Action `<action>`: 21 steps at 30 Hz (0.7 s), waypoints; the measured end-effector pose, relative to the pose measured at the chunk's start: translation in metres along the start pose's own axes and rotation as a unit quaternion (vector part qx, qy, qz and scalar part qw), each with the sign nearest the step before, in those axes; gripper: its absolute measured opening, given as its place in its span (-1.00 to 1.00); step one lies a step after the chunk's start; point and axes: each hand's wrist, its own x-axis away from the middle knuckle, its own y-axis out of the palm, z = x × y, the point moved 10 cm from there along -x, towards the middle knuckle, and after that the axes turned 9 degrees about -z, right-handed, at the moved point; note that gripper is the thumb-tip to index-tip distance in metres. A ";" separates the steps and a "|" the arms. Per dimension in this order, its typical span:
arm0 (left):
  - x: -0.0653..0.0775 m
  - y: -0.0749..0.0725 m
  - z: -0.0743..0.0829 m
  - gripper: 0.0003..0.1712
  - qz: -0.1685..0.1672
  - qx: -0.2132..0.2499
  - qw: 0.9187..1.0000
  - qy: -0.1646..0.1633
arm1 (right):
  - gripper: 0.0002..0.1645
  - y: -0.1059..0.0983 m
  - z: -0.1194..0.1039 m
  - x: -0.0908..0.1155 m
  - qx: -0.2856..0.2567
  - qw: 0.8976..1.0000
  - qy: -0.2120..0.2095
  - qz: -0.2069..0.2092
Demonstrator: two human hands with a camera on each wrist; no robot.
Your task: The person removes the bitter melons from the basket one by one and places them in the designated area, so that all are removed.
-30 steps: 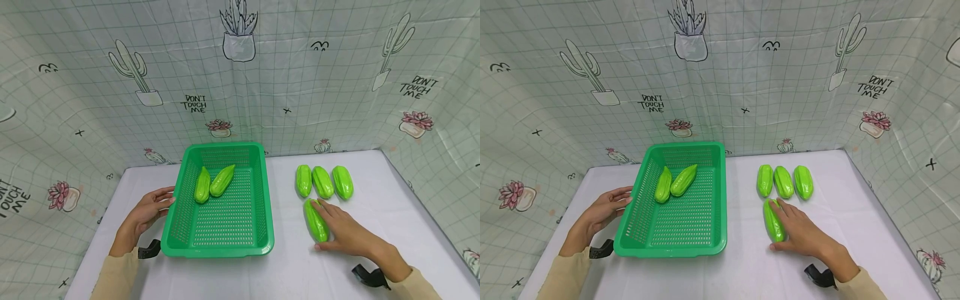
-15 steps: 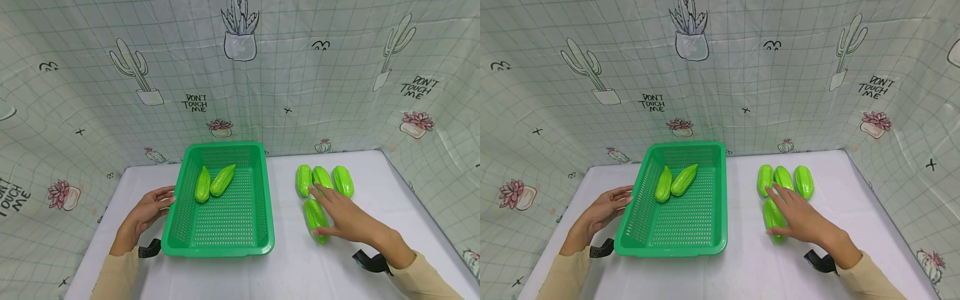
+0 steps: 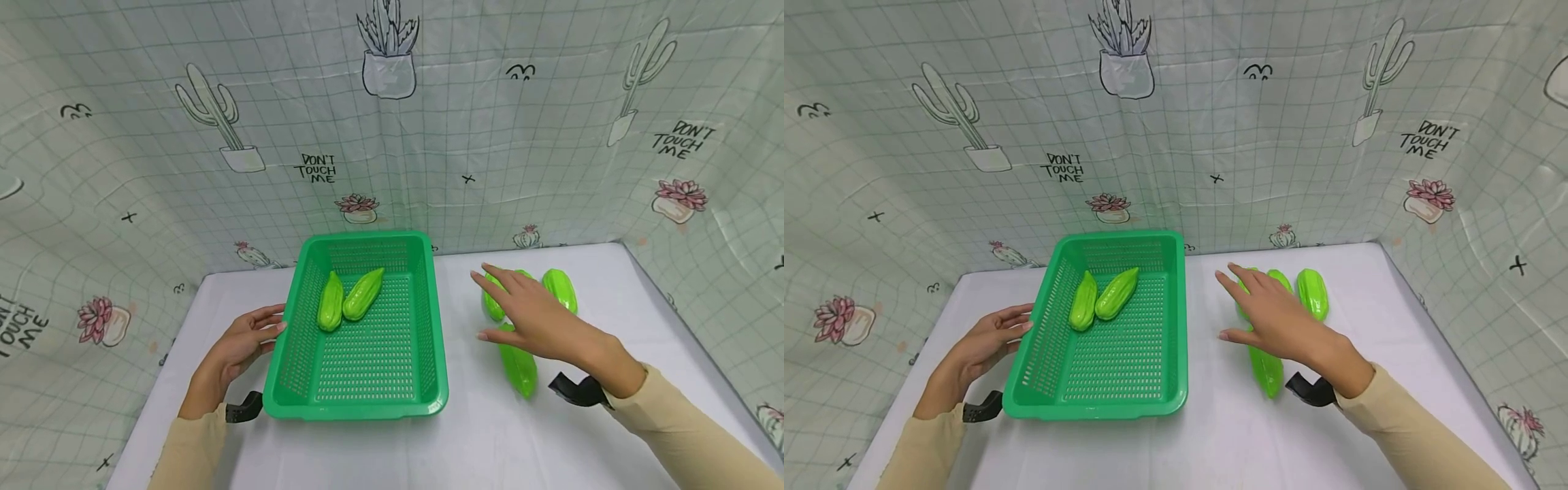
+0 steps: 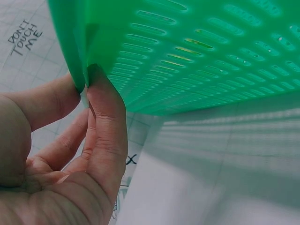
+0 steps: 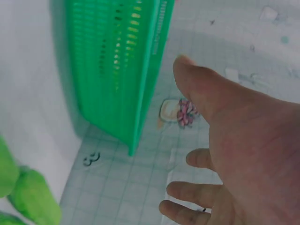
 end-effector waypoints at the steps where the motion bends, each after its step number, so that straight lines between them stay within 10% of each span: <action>1: 0.000 0.000 0.001 -0.30 0.000 0.000 1.000 0.001 | 0.09 -0.002 -0.002 -0.004 0.005 1.000 0.000 0.002; 21: 0.000 -0.001 0.000 -0.30 0.001 -0.006 1.000 -0.003 | 0.14 0.002 -0.039 -0.066 0.023 1.000 0.014 -0.012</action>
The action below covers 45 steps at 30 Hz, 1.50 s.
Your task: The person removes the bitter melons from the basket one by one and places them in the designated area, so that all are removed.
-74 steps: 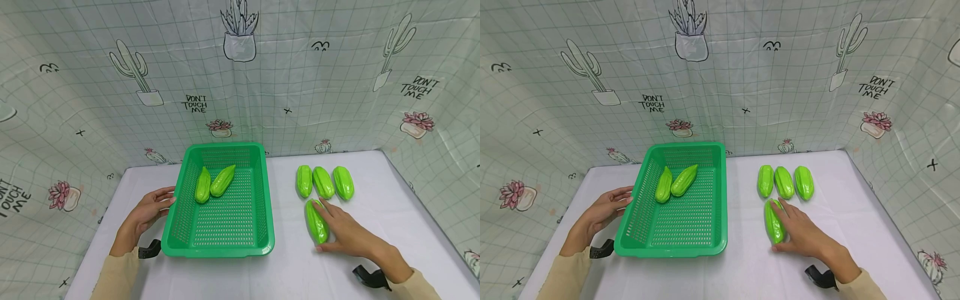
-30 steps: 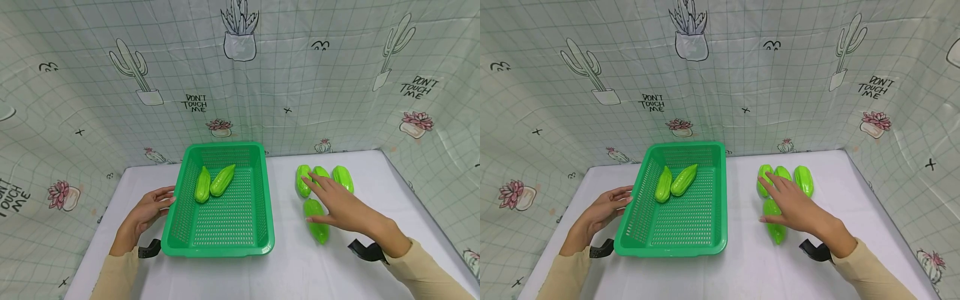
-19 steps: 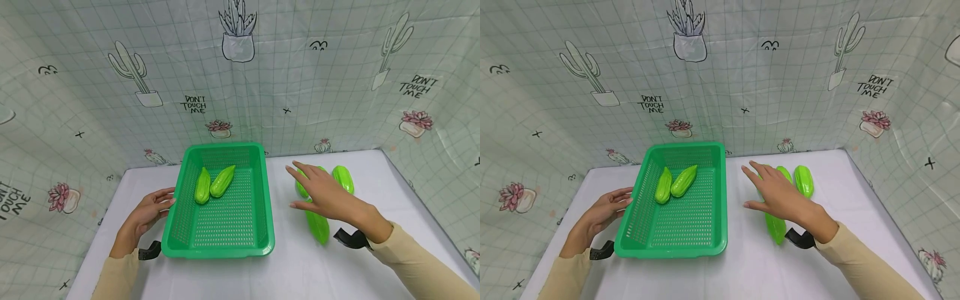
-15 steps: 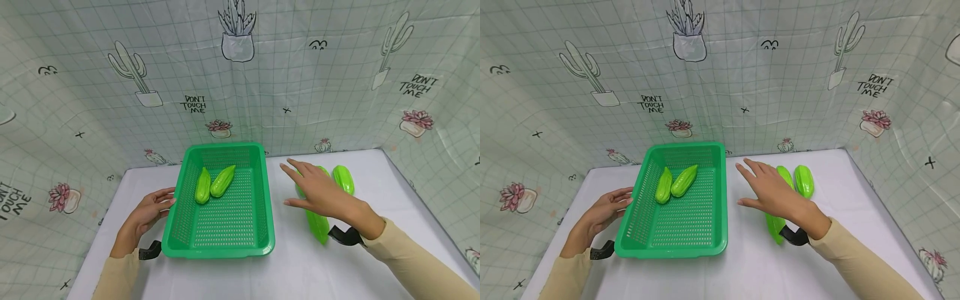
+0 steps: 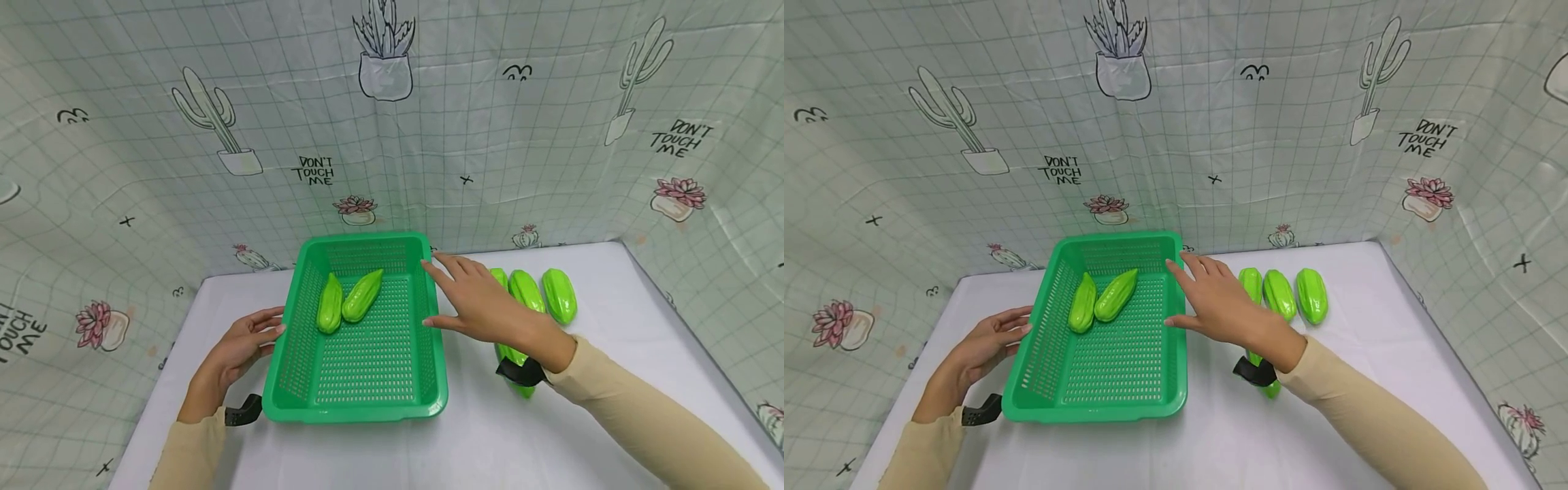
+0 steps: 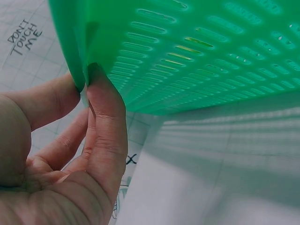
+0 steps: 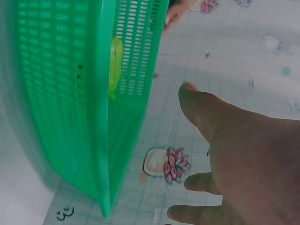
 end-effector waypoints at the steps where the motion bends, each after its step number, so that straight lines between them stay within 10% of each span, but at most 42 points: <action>1: 0.000 0.000 0.000 -0.30 0.000 0.000 1.000 0.000 | 0.15 0.002 -0.001 -0.003 -0.001 1.000 0.002 -0.005; 45: 0.001 0.001 0.001 -0.30 0.001 0.011 1.000 0.010 | 0.21 0.073 -0.034 -0.115 0.013 0.971 0.110 -0.211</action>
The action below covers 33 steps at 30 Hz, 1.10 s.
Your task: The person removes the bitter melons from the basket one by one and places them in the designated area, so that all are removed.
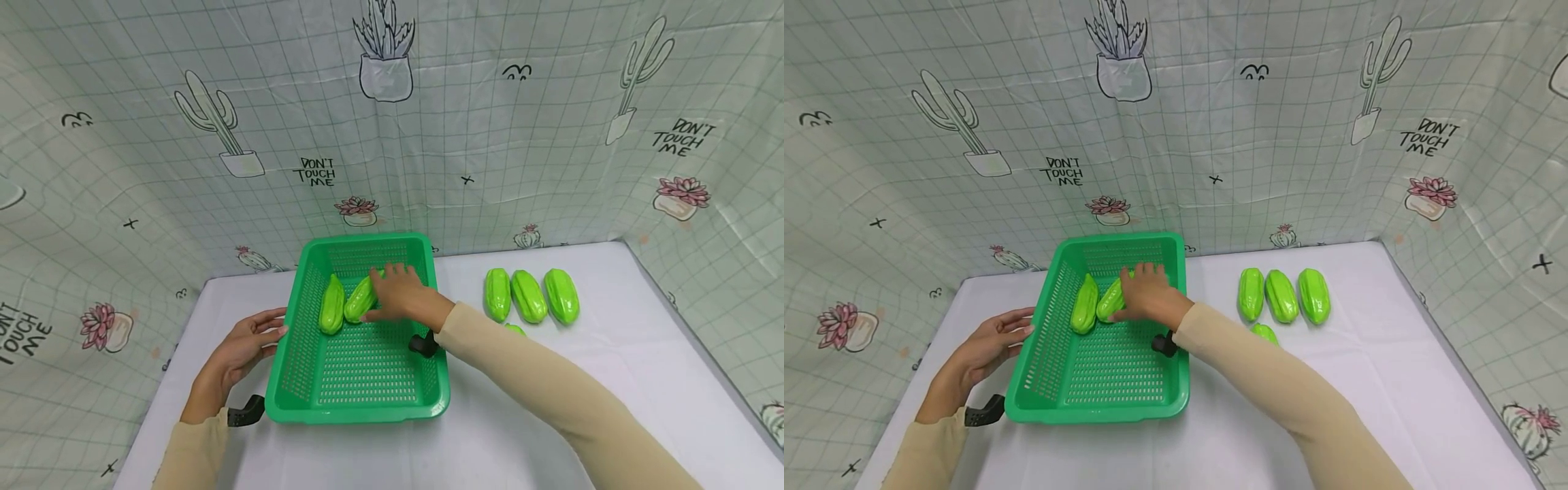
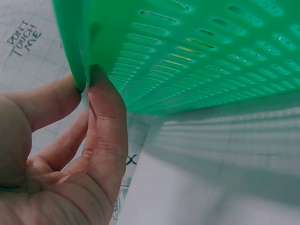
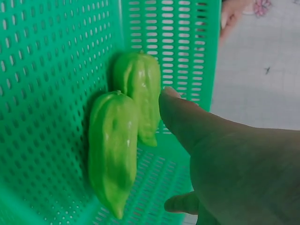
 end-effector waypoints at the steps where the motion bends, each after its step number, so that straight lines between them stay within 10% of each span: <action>1: 0.000 0.000 0.000 -0.30 0.000 -0.001 1.000 0.000 | 0.21 0.001 0.000 -0.002 -0.003 1.000 0.004 -0.005; 33: 0.001 0.000 0.001 -0.29 0.005 0.001 1.000 -0.007 | 0.29 0.024 -0.004 -0.054 -0.042 0.996 0.025 -0.075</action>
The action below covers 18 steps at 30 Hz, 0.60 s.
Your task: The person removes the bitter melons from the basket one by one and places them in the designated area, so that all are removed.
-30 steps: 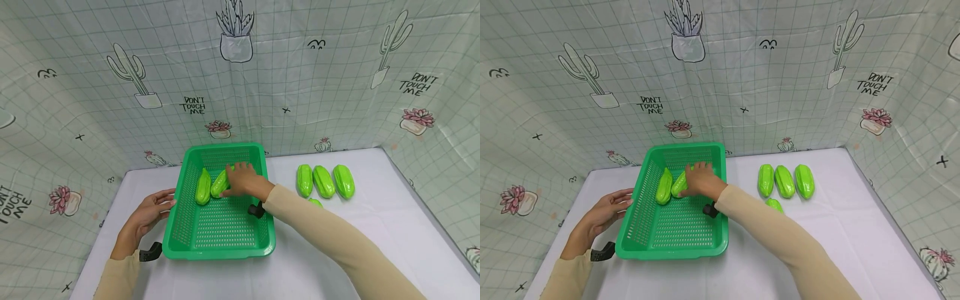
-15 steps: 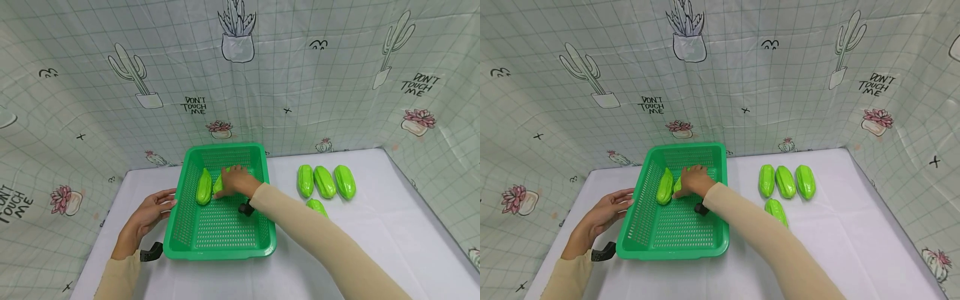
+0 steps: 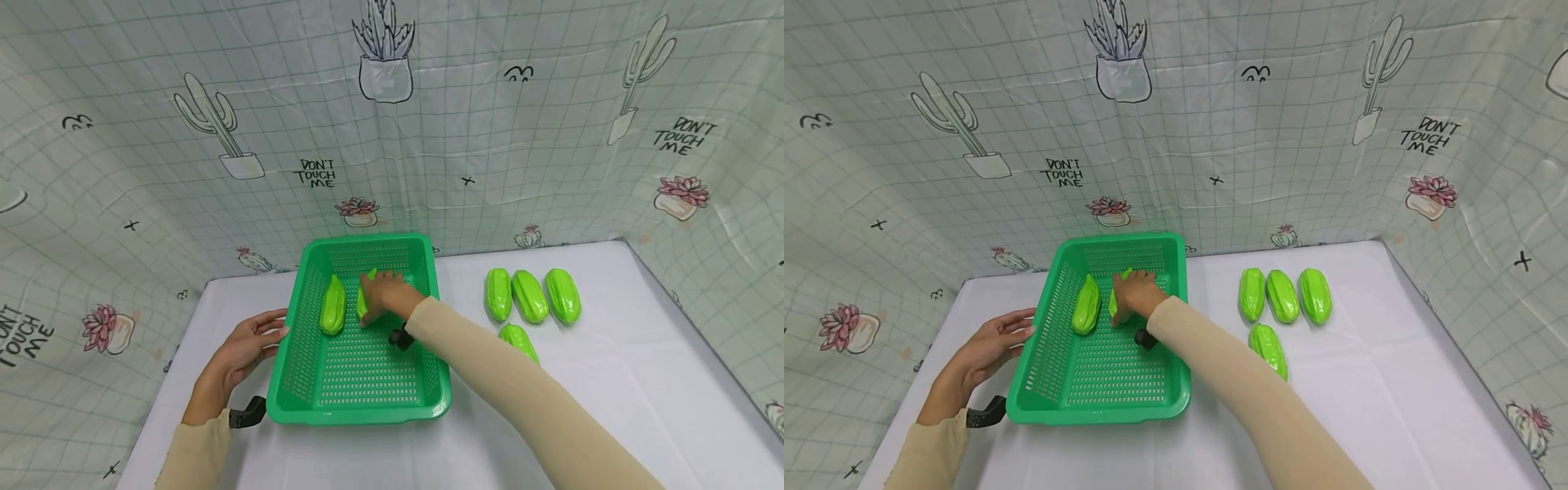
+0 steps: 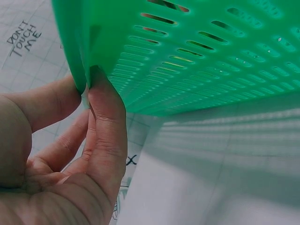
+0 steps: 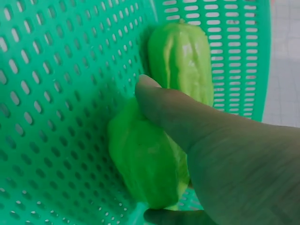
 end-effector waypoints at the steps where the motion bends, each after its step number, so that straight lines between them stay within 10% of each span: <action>1: 0.000 0.000 0.000 -0.29 0.001 0.001 1.000 0.000 | 0.30 0.000 0.000 0.000 0.000 1.000 -0.002 0.001; 18: 0.002 0.003 -0.001 -0.27 -0.002 -0.024 1.000 -0.006 | 0.27 -0.023 0.002 0.035 0.027 0.997 -0.044 0.065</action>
